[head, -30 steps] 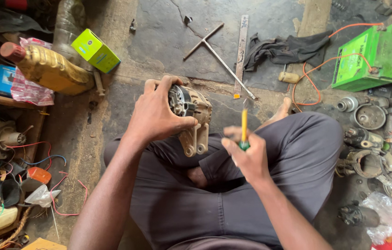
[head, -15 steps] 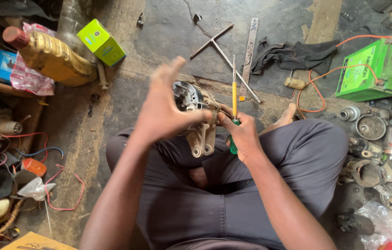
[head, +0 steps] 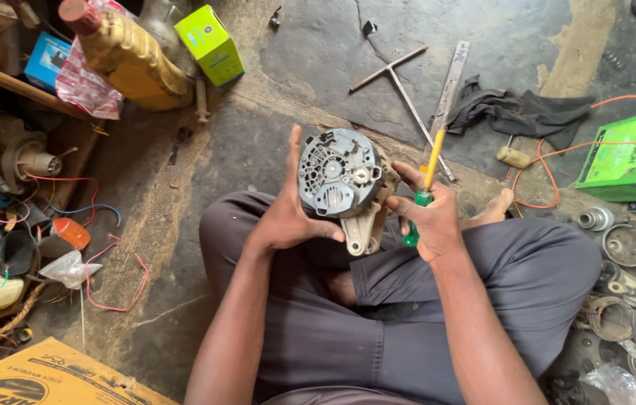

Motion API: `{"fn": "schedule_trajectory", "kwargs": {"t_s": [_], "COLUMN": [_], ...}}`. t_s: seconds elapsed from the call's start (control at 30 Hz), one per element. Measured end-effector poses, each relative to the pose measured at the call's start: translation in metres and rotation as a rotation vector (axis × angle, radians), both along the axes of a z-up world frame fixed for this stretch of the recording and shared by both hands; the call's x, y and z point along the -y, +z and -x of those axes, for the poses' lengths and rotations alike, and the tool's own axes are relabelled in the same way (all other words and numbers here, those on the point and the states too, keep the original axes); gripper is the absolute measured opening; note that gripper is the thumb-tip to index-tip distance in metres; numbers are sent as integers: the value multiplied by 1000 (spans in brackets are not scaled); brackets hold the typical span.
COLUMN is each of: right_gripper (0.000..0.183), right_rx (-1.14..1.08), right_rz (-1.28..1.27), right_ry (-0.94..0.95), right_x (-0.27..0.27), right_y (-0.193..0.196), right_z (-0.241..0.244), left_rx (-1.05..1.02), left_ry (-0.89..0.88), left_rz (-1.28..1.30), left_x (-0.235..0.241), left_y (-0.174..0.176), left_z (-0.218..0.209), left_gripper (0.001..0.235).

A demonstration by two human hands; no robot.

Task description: The person sits on the floor and uses a screwdriver to pry and separate the housing of a car alternator. They manipulate the tool to loosen internal components and eventually separate the two halves of the casing.

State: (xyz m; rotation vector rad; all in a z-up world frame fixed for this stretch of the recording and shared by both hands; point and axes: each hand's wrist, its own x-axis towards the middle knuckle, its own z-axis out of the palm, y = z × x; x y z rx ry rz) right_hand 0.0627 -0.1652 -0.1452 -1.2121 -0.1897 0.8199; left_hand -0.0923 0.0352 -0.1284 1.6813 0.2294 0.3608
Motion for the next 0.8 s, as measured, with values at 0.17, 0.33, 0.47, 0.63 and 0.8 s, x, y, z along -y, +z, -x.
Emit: {"fn": "schedule_trajectory", "kwargs": {"t_s": [0.17, 0.33, 0.47, 0.63, 0.8], "right_gripper": [70, 69, 69, 59, 23], "right_rx": [21, 21, 38, 64, 65], "right_rz": [-66, -122, -90, -124, -248], "right_ry": [-11, -50, -52, -38, -54], "right_x": [1, -1, 1, 4, 1], "right_y": [-13, -40, -56, -76, -88], "right_z": [2, 3, -2, -2, 2], "left_rx": [-11, 64, -35, -40, -106], "left_ry": [99, 143, 188, 201, 238], "left_rz": [243, 17, -102, -188, -391], "left_x": [4, 10, 16, 20, 27], "left_y": [7, 22, 34, 37, 42], "left_z": [-6, -9, -9, -6, -8], "left_gripper": [160, 153, 152, 149, 131]}}
